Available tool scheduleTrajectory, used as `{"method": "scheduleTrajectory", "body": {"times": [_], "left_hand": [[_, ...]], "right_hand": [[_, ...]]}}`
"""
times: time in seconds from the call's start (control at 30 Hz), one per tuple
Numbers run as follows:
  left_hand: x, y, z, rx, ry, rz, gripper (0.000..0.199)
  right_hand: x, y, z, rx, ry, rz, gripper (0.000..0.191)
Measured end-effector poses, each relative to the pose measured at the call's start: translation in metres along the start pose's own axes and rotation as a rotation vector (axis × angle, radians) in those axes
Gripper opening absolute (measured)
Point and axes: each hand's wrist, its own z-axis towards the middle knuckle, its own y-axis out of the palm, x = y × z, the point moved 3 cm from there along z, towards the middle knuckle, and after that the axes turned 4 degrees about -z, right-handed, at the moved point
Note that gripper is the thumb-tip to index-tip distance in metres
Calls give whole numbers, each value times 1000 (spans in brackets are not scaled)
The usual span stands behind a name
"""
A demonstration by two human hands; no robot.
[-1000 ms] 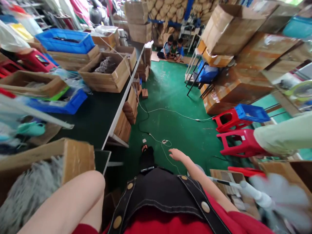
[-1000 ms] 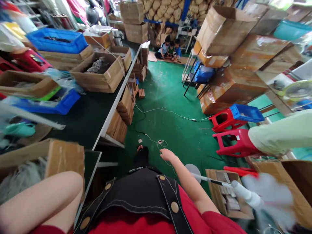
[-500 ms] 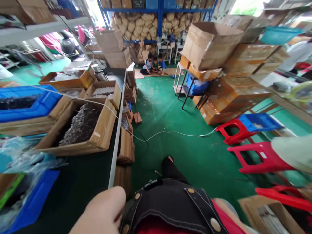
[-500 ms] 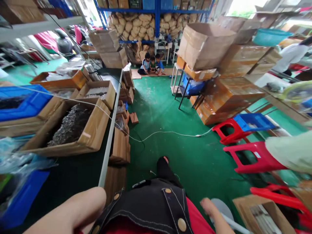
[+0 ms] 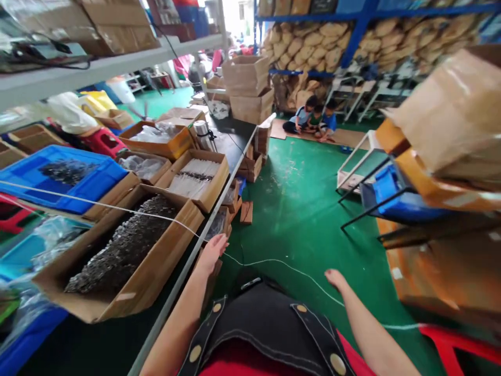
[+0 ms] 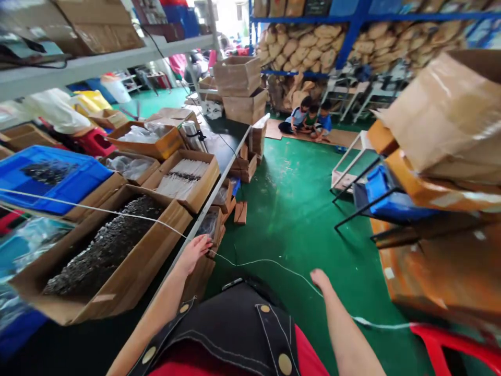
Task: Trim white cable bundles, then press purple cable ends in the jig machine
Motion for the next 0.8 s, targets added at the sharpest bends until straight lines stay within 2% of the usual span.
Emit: {"method": "scheduleTrajectory", "body": {"times": [0.07, 0.13, 0.2, 0.3, 0.43, 0.57, 0.67, 0.73, 0.8], "left_hand": [[-3, -8, 40, 137, -35, -98, 6], [-5, -12, 77, 260, -61, -204, 8], [-3, -12, 114, 353, -63, -307, 9], [7, -6, 164, 455, -38, -475, 15], [28, 2, 200, 613, -40, -697, 25], [41, 11, 207, 783, -75, -863, 25], [47, 15, 208, 857, -85, -952, 13], [50, 15, 210, 859, -81, -997, 9], [52, 14, 212, 853, -69, -1023, 13]], "right_hand": [[-13, -33, 90, -30, 56, 45, 21], [-50, -58, 182, -28, 48, 111, 21], [-107, -73, 264, -29, -39, 197, 30], [-210, -82, 353, -95, -202, 295, 39], [-335, -93, 434, -168, -342, 252, 49], [-431, -107, 505, -197, -435, 106, 59], [-479, -106, 543, -303, -500, -19, 53], [-498, -101, 556, -374, -540, -115, 44], [-506, -95, 560, -410, -577, -208, 37]]}}
